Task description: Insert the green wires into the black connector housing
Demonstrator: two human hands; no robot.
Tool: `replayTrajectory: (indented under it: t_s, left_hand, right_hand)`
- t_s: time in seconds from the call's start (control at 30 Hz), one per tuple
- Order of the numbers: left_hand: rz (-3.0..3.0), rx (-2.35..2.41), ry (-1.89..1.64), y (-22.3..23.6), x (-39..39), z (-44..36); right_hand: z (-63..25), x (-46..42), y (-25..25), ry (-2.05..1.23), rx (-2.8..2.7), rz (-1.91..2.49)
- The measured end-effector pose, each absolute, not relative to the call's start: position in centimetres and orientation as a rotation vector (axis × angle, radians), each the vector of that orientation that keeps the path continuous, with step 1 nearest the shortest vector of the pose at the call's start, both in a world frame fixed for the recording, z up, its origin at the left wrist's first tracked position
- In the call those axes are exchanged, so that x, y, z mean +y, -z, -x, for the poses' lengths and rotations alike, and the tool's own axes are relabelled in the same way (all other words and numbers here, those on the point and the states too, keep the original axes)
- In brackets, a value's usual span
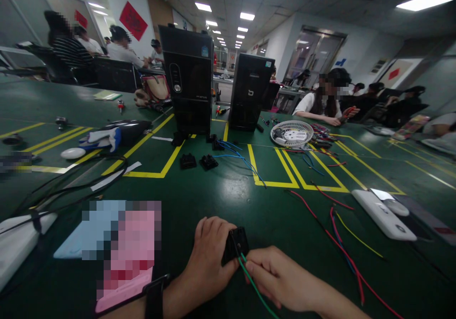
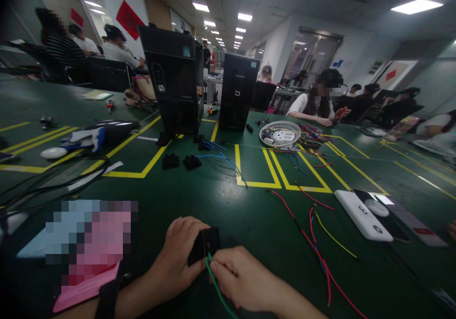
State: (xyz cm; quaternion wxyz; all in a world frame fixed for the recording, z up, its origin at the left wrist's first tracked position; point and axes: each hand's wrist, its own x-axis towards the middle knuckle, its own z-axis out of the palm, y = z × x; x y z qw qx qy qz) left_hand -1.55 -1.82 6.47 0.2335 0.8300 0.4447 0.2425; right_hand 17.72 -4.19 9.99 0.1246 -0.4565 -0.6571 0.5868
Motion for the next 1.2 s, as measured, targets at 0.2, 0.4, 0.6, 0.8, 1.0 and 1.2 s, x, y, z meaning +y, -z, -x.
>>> replayTrajectory:
  t_s: [0.2,0.4,0.6,0.8,1.0,1.2]
  left_hand:
    - [-2.252,1.234,-0.673,-6.9,-1.8,1.5]
    - [-2.242,1.253,-0.653,-7.0,-2.0,1.5]
    - [-2.22,1.248,-0.692,-6.9,-2.0,1.5]
    - [-2.196,1.241,-0.714,-7.0,-2.1,1.4]
    - [-2.191,1.236,-0.787,-6.3,-2.5,1.5]
    - [-2.197,1.215,-0.665,-6.3,-1.8,1.4]
  right_hand:
    - [-17.8,-4.4,-10.4,-1.595,-2.231,1.213]
    - [-19.0,-4.6,-12.5,-1.199,-2.432,1.348]
    - [-21.4,-4.0,-13.5,-0.658,-2.699,1.74]
    - [-22.5,-1.7,-12.4,-0.601,-2.173,1.782]
    - [-22.6,-0.5,-11.7,-0.54,-2.085,1.742]
    - [-20.4,1.9,-13.4,-0.162,-2.42,1.608]
